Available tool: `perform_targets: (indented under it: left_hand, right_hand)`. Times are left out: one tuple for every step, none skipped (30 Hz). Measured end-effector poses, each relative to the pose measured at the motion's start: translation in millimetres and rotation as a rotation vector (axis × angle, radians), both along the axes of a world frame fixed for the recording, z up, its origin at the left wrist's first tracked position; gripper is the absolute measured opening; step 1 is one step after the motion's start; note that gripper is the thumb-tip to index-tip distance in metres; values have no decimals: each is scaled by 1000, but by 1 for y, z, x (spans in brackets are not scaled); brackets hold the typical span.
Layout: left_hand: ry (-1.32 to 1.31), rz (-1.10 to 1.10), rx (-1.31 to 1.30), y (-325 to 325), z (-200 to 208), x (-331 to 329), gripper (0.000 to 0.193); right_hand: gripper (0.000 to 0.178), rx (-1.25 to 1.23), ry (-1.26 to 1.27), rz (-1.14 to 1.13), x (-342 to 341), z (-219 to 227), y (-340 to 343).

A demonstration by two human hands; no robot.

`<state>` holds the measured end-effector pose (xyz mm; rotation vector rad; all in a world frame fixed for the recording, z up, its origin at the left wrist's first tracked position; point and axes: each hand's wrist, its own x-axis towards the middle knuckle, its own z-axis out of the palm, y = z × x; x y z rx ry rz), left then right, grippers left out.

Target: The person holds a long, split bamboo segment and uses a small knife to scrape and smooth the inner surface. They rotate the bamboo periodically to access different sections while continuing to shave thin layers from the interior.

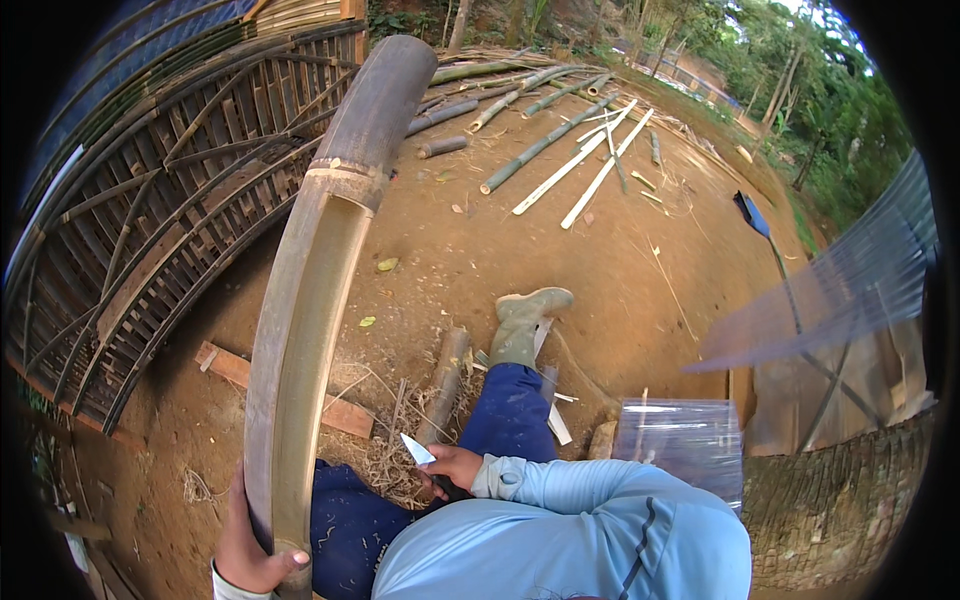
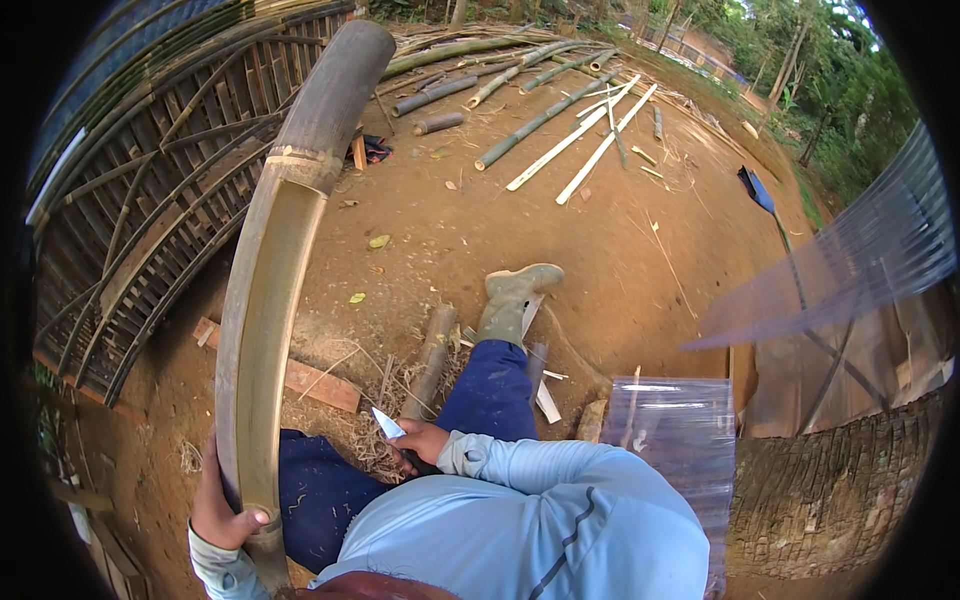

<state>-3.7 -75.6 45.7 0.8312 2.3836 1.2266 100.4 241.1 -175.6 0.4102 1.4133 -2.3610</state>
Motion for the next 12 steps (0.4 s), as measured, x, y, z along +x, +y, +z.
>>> perform_targets:
  left_hand:
    - [4,-32,19,5,2,-5,138]
    - [7,-63,37,9,0,-12,136]
    - [15,-77,46,8,1,-16,135]
    - [59,-81,70,8,3,-20,128]
    - [87,-89,97,8,0,-25,122]
    - [98,-99,119,11,-1,-26,115]
    - [85,-114,177,19,-2,-30,111]
    - [56,-104,215,24,-1,-32,108]
    - [51,-117,231,23,-6,-37,106]
    - [42,-134,254,22,-12,-43,104]
    - [14,-135,250,16,-12,-45,104]
    - [-10,-126,247,8,-11,-47,104]
  right_hand:
    - [14,1,9,16,3,-2,3]
    - [13,3,17,32,7,-7,5]
    - [13,-5,30,66,6,-13,4]
    - [19,23,40,106,3,-16,4]
    - [21,49,50,118,2,-18,5]
    - [24,70,44,126,5,-16,7]
    - [26,91,37,138,6,-14,12]
    - [30,97,32,123,8,-6,11]
    - [34,99,25,123,8,3,12]
    - [36,91,19,119,12,-2,15]
    - [39,87,18,125,12,-8,16]
    - [42,57,-62,124,10,3,9]
